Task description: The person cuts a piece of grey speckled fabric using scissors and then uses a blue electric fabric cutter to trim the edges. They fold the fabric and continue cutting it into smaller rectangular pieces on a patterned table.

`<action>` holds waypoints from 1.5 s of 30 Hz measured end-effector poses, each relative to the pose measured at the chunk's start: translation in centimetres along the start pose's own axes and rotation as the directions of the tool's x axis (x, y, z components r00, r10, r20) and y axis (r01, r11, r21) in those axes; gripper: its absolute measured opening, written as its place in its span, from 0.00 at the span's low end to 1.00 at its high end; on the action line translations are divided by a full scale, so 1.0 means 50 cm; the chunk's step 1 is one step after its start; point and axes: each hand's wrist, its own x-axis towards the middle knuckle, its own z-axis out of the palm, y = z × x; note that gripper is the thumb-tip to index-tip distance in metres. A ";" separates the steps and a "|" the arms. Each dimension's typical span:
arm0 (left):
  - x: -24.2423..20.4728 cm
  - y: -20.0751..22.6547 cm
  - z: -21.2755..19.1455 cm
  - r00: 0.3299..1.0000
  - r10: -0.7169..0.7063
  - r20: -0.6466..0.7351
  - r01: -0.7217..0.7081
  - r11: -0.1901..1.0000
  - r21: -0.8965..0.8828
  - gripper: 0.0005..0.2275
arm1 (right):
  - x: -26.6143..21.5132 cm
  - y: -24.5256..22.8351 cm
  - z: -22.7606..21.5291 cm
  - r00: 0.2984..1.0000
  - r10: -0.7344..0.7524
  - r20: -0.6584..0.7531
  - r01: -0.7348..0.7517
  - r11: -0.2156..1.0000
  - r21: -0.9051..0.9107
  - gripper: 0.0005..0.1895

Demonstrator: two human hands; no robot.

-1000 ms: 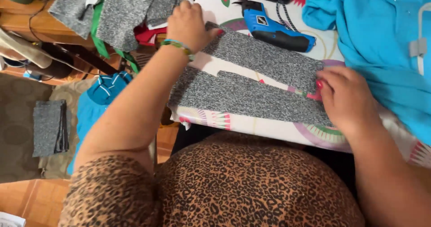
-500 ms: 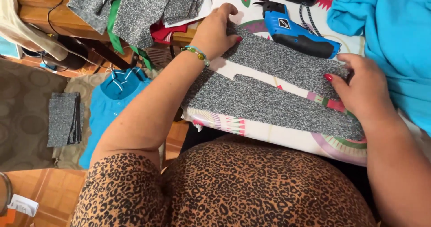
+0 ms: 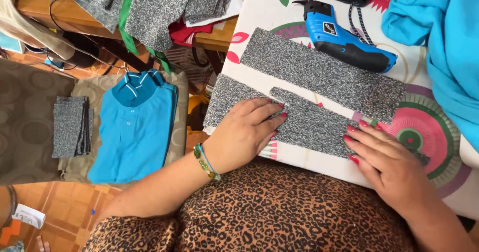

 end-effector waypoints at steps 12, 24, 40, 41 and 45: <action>0.095 0.070 0.075 0.987 0.133 0.088 -0.134 0.991 0.007 0.17 | -0.071 0.052 -0.097 0.988 0.152 -0.041 -0.154 0.987 -0.036 0.15; 0.217 -0.193 0.011 0.712 -0.668 0.217 0.523 0.711 0.470 0.37 | 0.154 0.086 -0.093 0.837 0.547 -0.019 -0.544 0.827 -0.140 0.34; -0.034 -0.123 -0.191 0.792 -0.608 0.055 0.389 0.432 -0.814 0.31 | 0.135 -0.102 -0.045 0.784 0.608 -0.123 -0.434 0.680 0.591 0.24; -0.067 -0.141 -0.171 0.740 -0.671 0.039 0.403 0.396 -0.825 0.32 | 0.138 -0.114 -0.026 0.829 0.545 -0.123 -0.404 0.737 0.542 0.24; -0.149 -0.172 -0.126 0.641 -0.766 0.057 0.334 0.211 -0.919 0.31 | 0.146 -0.113 0.042 0.859 0.505 -0.081 -0.438 0.808 0.393 0.23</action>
